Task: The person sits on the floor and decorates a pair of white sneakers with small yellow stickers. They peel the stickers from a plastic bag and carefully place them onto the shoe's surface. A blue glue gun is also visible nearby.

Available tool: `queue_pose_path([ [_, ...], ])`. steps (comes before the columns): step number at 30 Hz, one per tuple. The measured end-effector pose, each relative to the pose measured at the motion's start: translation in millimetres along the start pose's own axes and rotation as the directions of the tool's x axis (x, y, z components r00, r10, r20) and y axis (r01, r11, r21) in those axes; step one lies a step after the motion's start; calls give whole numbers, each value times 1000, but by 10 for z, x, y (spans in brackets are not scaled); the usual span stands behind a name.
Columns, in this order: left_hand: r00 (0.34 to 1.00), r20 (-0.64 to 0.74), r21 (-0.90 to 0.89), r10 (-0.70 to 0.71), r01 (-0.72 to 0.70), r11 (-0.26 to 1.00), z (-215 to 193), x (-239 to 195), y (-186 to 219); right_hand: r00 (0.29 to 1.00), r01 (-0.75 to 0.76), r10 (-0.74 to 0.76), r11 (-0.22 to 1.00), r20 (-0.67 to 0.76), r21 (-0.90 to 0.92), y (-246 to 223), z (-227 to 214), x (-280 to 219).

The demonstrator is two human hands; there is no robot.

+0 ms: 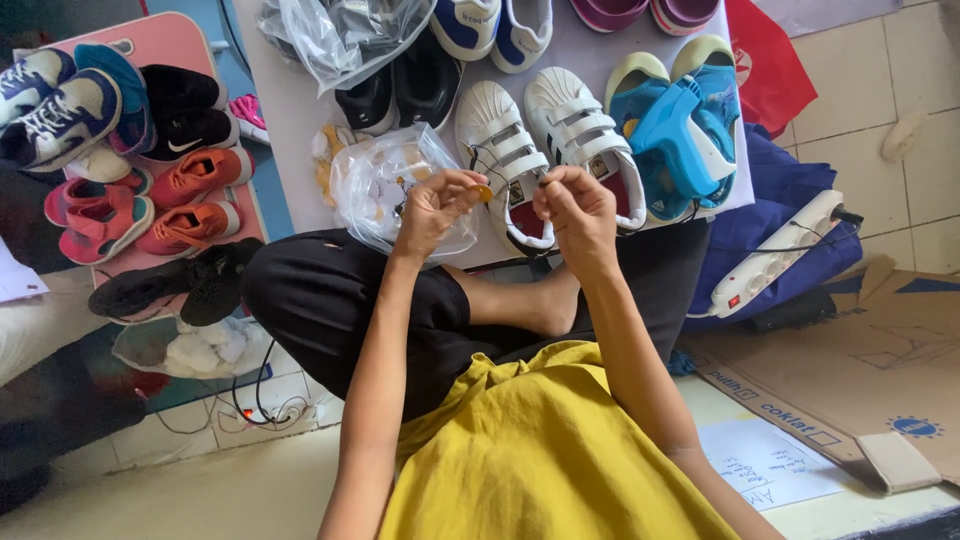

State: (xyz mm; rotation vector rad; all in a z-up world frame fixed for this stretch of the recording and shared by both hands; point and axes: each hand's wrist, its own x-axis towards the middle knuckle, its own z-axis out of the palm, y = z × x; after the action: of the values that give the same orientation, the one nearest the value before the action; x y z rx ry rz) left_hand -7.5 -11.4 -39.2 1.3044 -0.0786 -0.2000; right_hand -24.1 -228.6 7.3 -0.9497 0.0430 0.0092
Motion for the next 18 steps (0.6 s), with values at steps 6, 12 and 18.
queue_pose_path([
  [6,994,-108,98,23,-12,995,-147,16,-418,991,-70,75,996,113,-55,220,31,-13],
  [12,994,-107,72,-7,15,997,16,-5,-111,986,-69,112,947,121,-315,243,69,-35],
  [18,997,-80,73,-21,26,997,122,-6,23,993,-33,80,888,83,-458,189,228,-40],
])
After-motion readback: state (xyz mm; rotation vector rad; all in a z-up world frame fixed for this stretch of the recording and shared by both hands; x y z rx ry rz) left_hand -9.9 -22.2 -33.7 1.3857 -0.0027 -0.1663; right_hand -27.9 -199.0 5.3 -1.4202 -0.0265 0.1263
